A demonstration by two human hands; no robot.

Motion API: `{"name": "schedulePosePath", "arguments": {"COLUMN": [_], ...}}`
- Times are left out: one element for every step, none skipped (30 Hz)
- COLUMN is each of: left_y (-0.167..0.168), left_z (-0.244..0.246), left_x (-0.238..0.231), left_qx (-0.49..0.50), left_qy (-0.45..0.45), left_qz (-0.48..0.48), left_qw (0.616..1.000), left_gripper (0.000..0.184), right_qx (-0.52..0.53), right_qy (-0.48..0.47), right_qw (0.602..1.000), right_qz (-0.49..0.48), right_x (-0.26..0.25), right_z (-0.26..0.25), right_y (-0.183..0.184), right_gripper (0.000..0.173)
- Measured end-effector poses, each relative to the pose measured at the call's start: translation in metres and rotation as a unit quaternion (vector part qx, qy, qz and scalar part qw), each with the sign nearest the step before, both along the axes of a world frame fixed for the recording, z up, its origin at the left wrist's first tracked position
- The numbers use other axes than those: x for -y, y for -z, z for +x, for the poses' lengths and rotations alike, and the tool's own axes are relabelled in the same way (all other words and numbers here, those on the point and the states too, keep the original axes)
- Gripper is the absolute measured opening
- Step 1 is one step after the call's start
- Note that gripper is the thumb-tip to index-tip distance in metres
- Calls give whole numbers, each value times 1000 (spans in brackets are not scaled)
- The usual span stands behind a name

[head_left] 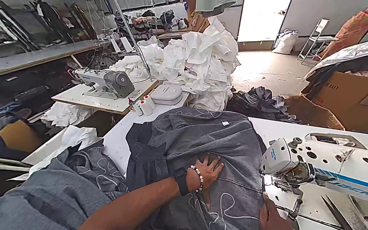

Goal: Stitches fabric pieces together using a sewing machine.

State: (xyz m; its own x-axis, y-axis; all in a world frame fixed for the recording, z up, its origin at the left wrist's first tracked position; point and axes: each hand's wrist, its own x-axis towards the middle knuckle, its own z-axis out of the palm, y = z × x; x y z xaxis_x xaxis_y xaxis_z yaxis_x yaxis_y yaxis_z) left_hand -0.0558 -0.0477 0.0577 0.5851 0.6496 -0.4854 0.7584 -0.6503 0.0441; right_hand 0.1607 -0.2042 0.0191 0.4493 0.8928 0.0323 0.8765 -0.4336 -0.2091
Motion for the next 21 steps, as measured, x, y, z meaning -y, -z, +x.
{"name": "schedulePosePath", "arguments": {"left_y": [0, 2, 3, 2, 3, 3, 2, -3, -9, -14, -20, -26, -30, -32, -31, -24, -14, 0, 16, 31, 45], "left_z": [0, -3, -6, -9, -12, -15, -19, -22, -22, -20, -15, -7, 2, 14, 31, 49, 65, 78, 86, 91, 91], "left_x": [0, 2, 6, 9, 12, 16, 20, 23, 24, 25, 25, 24, 23, 20, 17, 20, 23, 25, 25, 24, 24], "left_qx": [-1, 6, 25, 50, 77, 101, 108, 86, 57, 29, 5, 9, 62, 165, 275, 367, 428, 456, 455, 441, 425], "left_qy": [12, 31, 57, 83, 104, 110, 99, 76, 58, 51, 57, 75, 92, 98, 81, 64, 56, 66, 92, 123, 149], "left_qz": [12, 32, 54, 67, 74, 60, 31, -2, -26, -41, -53, -57, -51, -18, 19, 45, 60, 66, 75, 88, 103], "left_qw": [1000, 999, 997, 993, 989, 987, 989, 993, 996, 997, 997, 996, 993, 981, 958, 927, 900, 885, 883, 885, 887], "left_gripper": [148, 144, 138, 127, 118, 111, 109, 114, 121, 125, 125, 115, 92, 62, 42, 30, 26, 25, 27, 29, 30], "right_qx": [2, 2, -1, -4, -4, -4, -2, 7, 22, 37, 48, 49, 44, 36, 31, 30, 37, 46, 50, 50, 49], "right_qy": [2, 4, 5, 6, 5, 4, 1, -4, -9, -8, -2, 3, 8, 15, 18, 20, 20, 19, 17, 15, 11], "right_qw": [1000, 1000, 1000, 1000, 1000, 1000, 1000, 999, 997, 994, 992, 992, 994, 996, 996, 996, 995, 994, 993, 993, 994], "right_qz": [0, 0, -1, 3, 9, 7, 14, 37, 75, 105, 121, 116, 99, 85, 83, 82, 89, 98, 104, 104, 100], "right_x": [0, 1, 2, 2, 2, 3, 2, 2, 1, 1, 1, 3, 6, 5, 1, 1, 1, 1, 0, 0, 1], "right_z": [-1, -2, -2, -1, -1, -1, -1, -1, -2, -2, -4, -3, -3, -1, 0, 0, 0, 1, 2, 3, 4], "right_y": [0, 0, 0, 0, 0, 0, 0, 1, 4, 7, 11, 11, 11, 10, 11, 13, 16, 19, 20, 21, 21], "right_gripper": [45, 45, 45, 45, 45, 45, 45, 44, 42, 41, 41, 41, 41, 42, 41, 41, 40, 39, 40, 40, 41]}}
